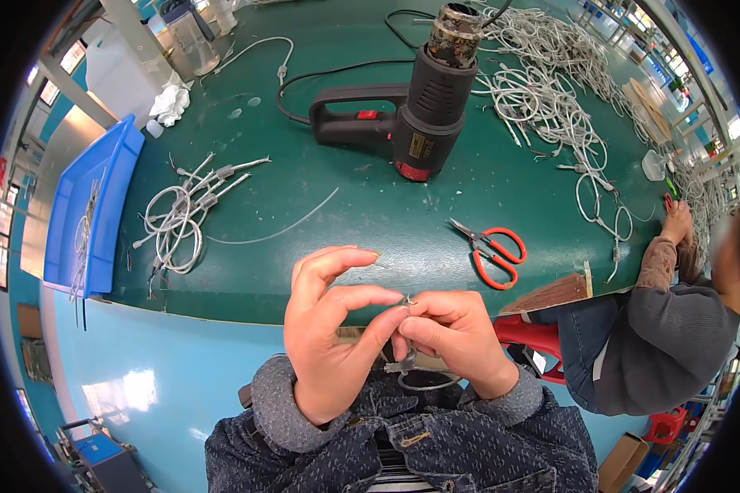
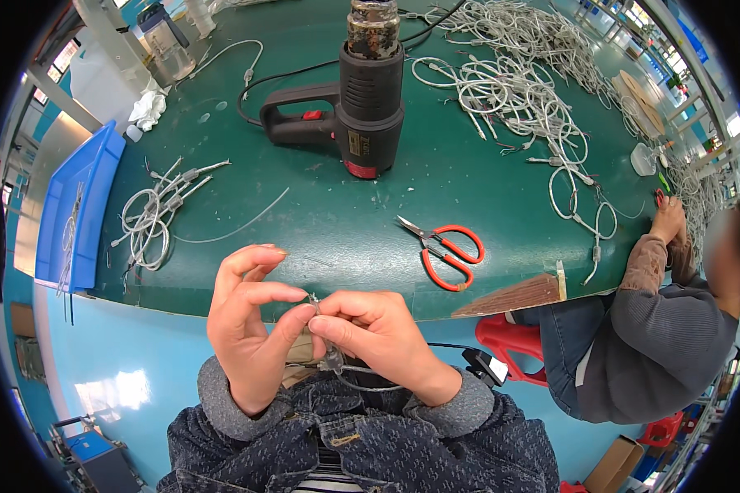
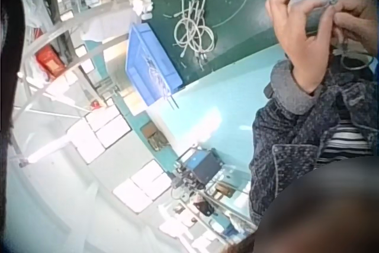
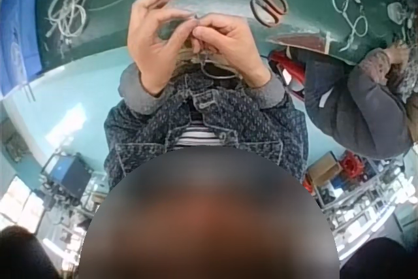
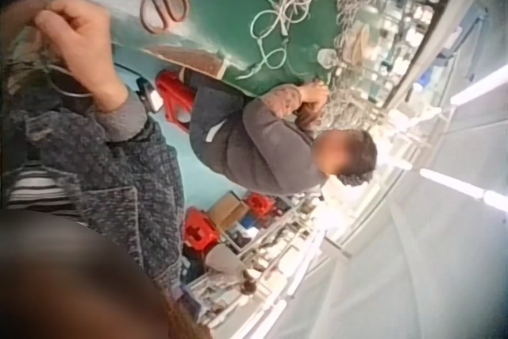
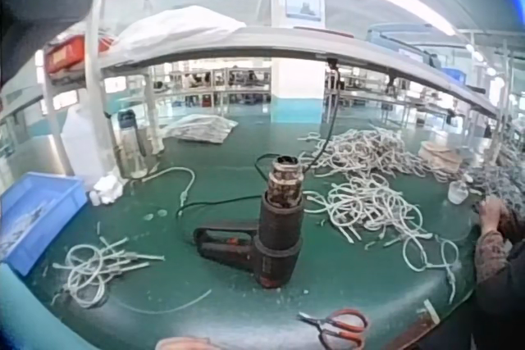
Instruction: The person is assembling electronic cables by preparing wires and applying heat-shrink tubing using a heat gun.
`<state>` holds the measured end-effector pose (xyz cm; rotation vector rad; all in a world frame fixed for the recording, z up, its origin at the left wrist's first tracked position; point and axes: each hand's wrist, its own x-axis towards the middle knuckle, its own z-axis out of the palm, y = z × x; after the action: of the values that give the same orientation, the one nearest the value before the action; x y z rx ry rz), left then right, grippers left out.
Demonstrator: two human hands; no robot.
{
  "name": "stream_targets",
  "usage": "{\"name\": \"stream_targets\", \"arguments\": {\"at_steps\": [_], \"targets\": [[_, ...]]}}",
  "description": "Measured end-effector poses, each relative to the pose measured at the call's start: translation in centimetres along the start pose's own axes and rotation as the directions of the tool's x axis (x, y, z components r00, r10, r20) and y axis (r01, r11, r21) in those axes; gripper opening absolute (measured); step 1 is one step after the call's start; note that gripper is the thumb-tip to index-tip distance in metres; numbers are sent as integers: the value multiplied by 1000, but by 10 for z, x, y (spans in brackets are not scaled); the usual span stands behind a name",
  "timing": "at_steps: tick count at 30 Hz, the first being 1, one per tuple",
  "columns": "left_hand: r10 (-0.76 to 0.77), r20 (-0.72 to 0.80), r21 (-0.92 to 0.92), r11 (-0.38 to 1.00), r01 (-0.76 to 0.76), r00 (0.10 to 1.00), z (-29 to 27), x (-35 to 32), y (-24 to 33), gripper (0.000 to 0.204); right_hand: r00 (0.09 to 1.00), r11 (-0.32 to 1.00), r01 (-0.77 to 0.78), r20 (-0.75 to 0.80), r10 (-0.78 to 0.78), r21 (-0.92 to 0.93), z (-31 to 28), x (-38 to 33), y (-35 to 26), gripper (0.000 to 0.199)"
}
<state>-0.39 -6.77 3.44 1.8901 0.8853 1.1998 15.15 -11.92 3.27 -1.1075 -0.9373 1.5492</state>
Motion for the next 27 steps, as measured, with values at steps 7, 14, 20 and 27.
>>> {"name": "stream_targets", "arguments": {"at_steps": [7,14,20,27], "targets": [[-43,42,-62,997,45,998,-1,1,0,19,998,996,65,2,-65,-67,-1,1,-1,8],[-41,34,-40,998,42,999,-1,1,1,19,996,990,89,11,-88,-107,-5,0,3,9],[-43,43,-27,999,44,998,-2,2,-1,19,996,990,93,10,-93,-104,-5,1,6,10],[20,177,82,996,-35,984,-14,13,0,20,999,996,-2,33,5,-94,-8,-2,2,10]]}}
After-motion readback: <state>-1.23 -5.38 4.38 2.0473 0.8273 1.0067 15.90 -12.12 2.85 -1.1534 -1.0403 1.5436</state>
